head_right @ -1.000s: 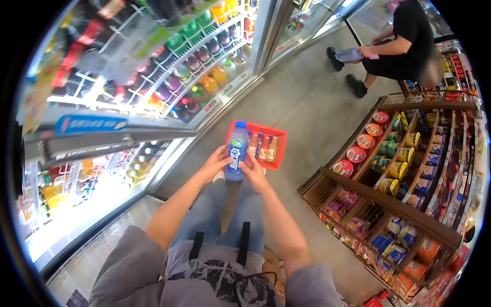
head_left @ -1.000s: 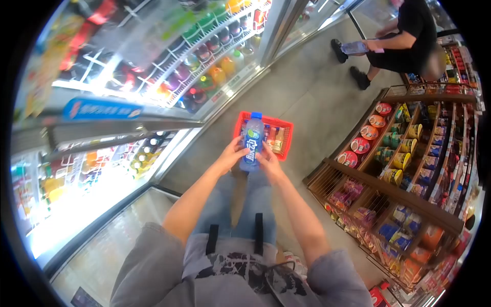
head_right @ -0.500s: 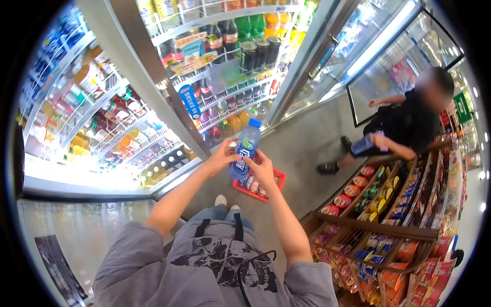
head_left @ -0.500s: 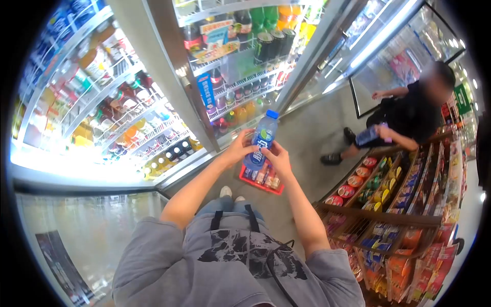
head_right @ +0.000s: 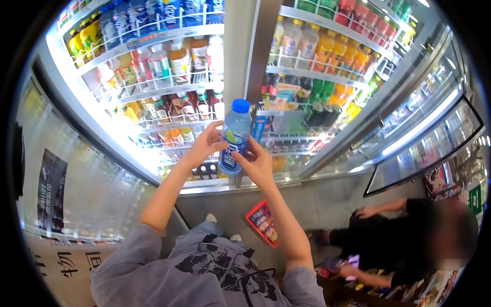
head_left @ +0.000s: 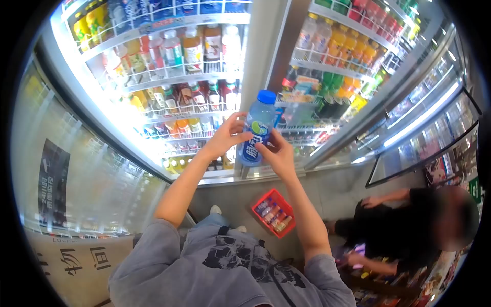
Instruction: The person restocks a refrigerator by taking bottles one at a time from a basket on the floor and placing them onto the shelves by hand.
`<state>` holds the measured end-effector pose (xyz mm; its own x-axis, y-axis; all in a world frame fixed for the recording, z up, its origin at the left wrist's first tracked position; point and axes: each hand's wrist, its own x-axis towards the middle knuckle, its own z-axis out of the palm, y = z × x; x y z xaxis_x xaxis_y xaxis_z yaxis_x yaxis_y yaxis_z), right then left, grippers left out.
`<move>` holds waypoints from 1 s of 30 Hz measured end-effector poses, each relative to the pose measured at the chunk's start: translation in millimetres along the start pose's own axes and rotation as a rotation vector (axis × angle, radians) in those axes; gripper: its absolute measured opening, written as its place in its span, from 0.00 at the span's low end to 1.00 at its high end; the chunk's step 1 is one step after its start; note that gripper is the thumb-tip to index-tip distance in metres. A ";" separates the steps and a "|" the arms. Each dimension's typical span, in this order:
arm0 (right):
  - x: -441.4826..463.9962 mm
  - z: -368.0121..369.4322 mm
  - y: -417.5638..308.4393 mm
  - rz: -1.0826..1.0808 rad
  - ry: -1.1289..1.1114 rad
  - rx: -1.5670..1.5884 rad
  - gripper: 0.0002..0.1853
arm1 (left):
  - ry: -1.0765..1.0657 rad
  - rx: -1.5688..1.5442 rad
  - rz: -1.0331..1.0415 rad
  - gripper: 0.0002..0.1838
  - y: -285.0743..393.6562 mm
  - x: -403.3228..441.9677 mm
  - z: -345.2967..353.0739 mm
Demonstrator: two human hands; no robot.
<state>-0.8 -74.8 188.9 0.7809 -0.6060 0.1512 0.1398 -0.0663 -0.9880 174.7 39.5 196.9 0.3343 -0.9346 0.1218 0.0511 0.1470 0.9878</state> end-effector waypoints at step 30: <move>267.9 211.3 -215.4 -0.827 -0.143 -0.322 0.34 | 0.512 0.708 0.591 0.36 288.0 39.2 -231.1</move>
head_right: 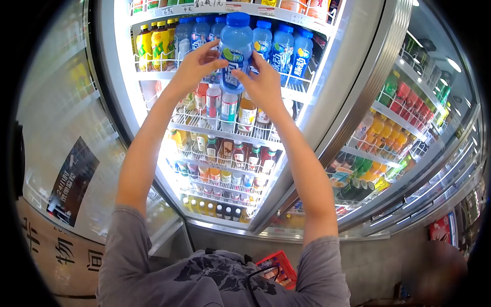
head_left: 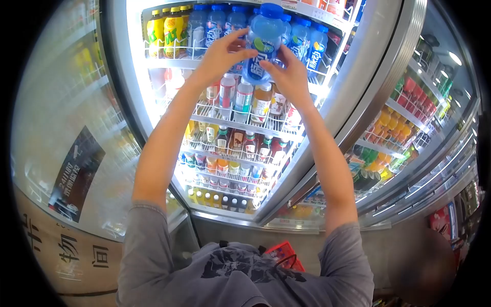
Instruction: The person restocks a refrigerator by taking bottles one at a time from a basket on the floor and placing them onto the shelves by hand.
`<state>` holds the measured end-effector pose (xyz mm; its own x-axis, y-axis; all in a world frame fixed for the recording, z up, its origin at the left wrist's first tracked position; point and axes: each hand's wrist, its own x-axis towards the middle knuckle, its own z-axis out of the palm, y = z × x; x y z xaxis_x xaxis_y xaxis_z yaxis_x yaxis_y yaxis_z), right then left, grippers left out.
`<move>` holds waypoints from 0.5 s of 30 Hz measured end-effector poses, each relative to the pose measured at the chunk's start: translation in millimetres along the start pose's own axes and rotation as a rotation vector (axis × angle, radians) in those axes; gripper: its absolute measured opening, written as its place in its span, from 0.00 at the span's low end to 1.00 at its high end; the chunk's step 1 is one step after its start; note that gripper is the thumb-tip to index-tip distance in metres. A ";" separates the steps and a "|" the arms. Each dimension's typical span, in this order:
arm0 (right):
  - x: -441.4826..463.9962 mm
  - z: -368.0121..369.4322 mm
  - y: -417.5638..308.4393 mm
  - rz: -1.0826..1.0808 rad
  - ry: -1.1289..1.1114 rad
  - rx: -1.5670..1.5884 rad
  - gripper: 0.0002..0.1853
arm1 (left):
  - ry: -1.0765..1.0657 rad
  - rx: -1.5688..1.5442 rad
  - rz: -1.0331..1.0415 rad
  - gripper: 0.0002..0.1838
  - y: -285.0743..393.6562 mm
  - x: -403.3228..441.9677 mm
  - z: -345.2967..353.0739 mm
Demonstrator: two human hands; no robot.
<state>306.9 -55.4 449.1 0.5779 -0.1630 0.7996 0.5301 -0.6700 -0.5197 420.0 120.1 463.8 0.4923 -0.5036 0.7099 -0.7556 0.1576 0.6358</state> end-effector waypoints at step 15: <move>81.0 31.0 49.0 -0.195 0.029 -0.131 0.40 | 0.092 0.147 0.194 0.41 -34.7 59.3 -9.7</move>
<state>399.0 -78.9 479.1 0.4531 -0.0404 0.8905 0.5441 -0.7788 -0.3122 479.6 93.0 486.8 0.3638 -0.3955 0.8433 -0.8913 0.1153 0.4386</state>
